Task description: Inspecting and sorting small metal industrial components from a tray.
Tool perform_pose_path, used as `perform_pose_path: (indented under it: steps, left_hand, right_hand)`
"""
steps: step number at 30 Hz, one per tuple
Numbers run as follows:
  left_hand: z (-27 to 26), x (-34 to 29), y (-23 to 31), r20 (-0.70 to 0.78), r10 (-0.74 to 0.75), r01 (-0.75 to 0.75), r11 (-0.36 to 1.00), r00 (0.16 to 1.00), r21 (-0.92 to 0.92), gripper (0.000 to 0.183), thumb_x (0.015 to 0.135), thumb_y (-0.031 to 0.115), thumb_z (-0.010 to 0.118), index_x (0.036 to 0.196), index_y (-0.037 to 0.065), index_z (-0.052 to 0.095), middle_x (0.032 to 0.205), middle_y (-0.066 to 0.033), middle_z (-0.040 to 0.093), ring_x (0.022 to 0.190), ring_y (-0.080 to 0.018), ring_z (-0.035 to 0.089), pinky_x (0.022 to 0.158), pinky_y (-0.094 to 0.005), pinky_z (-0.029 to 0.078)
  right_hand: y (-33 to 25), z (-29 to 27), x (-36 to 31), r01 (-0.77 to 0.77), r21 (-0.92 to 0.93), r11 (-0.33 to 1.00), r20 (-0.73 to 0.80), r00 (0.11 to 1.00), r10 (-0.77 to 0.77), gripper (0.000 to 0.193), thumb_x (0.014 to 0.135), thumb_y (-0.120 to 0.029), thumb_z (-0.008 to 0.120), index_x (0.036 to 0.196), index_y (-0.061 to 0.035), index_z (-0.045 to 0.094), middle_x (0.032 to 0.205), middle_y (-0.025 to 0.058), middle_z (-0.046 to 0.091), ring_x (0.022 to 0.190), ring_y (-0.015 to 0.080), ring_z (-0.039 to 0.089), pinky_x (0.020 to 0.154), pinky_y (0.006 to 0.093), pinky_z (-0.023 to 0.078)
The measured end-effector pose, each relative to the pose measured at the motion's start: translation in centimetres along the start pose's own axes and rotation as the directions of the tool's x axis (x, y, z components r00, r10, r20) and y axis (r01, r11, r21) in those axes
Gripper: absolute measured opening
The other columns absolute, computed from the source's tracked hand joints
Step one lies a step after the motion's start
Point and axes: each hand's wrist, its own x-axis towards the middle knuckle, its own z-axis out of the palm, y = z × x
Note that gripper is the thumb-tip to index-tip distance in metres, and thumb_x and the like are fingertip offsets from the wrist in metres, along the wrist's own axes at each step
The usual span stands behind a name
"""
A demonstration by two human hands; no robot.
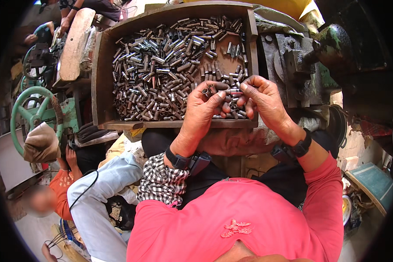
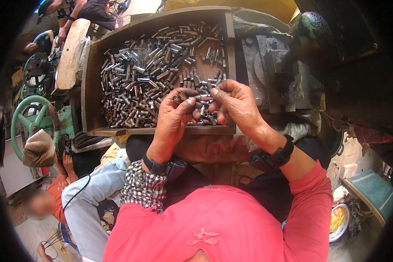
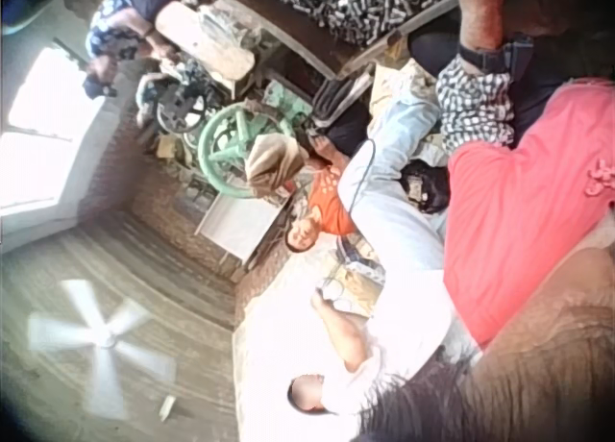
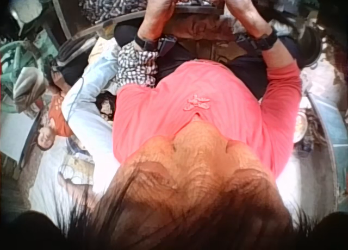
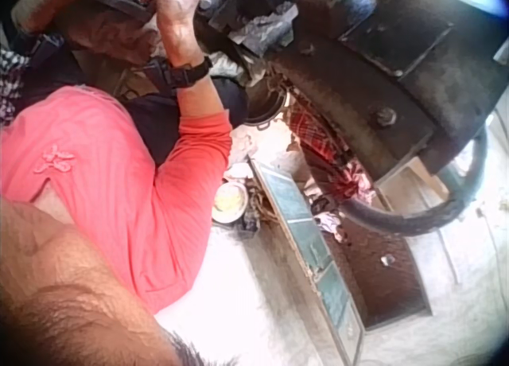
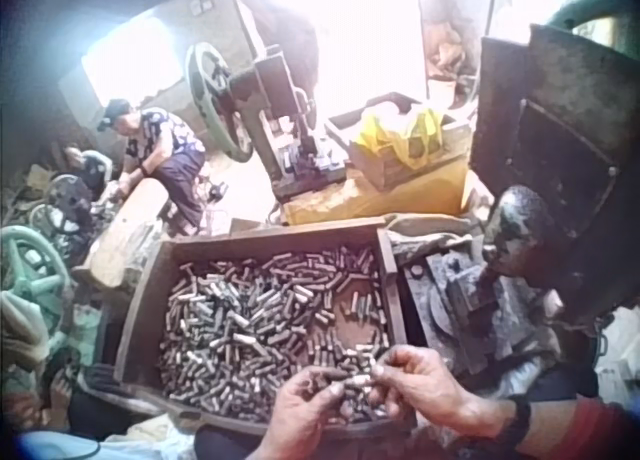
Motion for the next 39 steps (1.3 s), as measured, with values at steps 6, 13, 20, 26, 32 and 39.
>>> perform_pose_path:
  steps: [6,13,20,26,32,39]
  left_hand:
    - [0.00,0.00,-0.03,-0.008,0.011,-0.010,0.999,1.000,0.043,0.015,0.085,0.006,0.058,0.099,0.001,0.055,0.084,-0.0075,0.061,0.062,-0.0119,0.058,0.050,-0.0214,0.047]
    - [-0.10,-0.07,-0.02,-0.009,0.020,-0.018,0.992,1.000,0.126,0.017,0.085,0.007,0.060,0.099,0.000,0.056,0.084,-0.0092,0.063,0.062,-0.0122,0.059,0.051,-0.0222,0.048]
    - [0.03,-0.01,0.02,-0.013,0.004,-0.002,0.990,1.000,0.144,0.018,0.084,0.011,0.062,0.098,0.000,0.056,0.080,-0.0084,0.063,0.059,-0.0118,0.059,0.050,-0.0209,0.048]
    - [0.40,-0.28,0.04,0.011,0.062,-0.062,0.967,0.998,0.247,0.020,0.083,0.013,0.064,0.097,0.001,0.055,0.078,-0.0061,0.062,0.060,-0.0118,0.061,0.052,-0.0217,0.051]
    - [0.33,0.08,0.00,-0.029,0.007,-0.005,0.996,1.000,0.090,0.016,0.082,0.006,0.063,0.095,0.000,0.056,0.079,-0.0084,0.062,0.060,-0.0119,0.059,0.053,-0.0229,0.051]
    - [0.11,0.09,0.04,-0.047,0.024,-0.021,0.998,0.999,0.060,0.015,0.083,0.006,0.061,0.096,-0.001,0.056,0.081,-0.0080,0.062,0.063,-0.0116,0.059,0.054,-0.0228,0.051]
  right_hand:
    - [-0.03,0.10,-0.10,-0.024,0.029,0.999,0.045,0.999,0.023,0.020,0.090,-0.019,0.055,0.093,0.0002,0.053,0.067,0.0071,0.062,0.044,0.0070,0.054,0.038,0.0170,0.040]
    - [-0.34,0.09,-0.23,0.006,-0.051,0.999,0.059,0.998,-0.003,0.020,0.090,-0.019,0.055,0.093,0.0000,0.052,0.068,0.0072,0.062,0.044,0.0065,0.054,0.039,0.0170,0.041]
    - [-0.42,-0.15,-0.17,-0.038,0.036,0.999,0.079,0.996,0.035,0.018,0.089,-0.018,0.056,0.093,-0.0003,0.053,0.067,0.0064,0.062,0.043,0.0059,0.052,0.038,0.0163,0.040]
    - [-0.61,-0.31,0.03,-0.089,0.101,0.991,0.089,0.993,0.080,0.018,0.089,-0.018,0.057,0.091,-0.0004,0.053,0.067,0.0069,0.062,0.042,0.0055,0.051,0.037,0.0169,0.039]
    - [-0.80,-0.18,-0.39,0.061,-0.077,0.995,0.031,0.998,-0.059,0.016,0.088,-0.016,0.057,0.091,-0.0003,0.052,0.065,0.0072,0.061,0.042,0.0051,0.050,0.037,0.0168,0.038]
    - [-0.63,-0.41,-0.02,0.067,-0.044,0.997,0.002,0.998,-0.067,0.016,0.088,-0.016,0.058,0.091,-0.0013,0.053,0.065,0.0072,0.061,0.042,0.0052,0.051,0.038,0.0163,0.038]
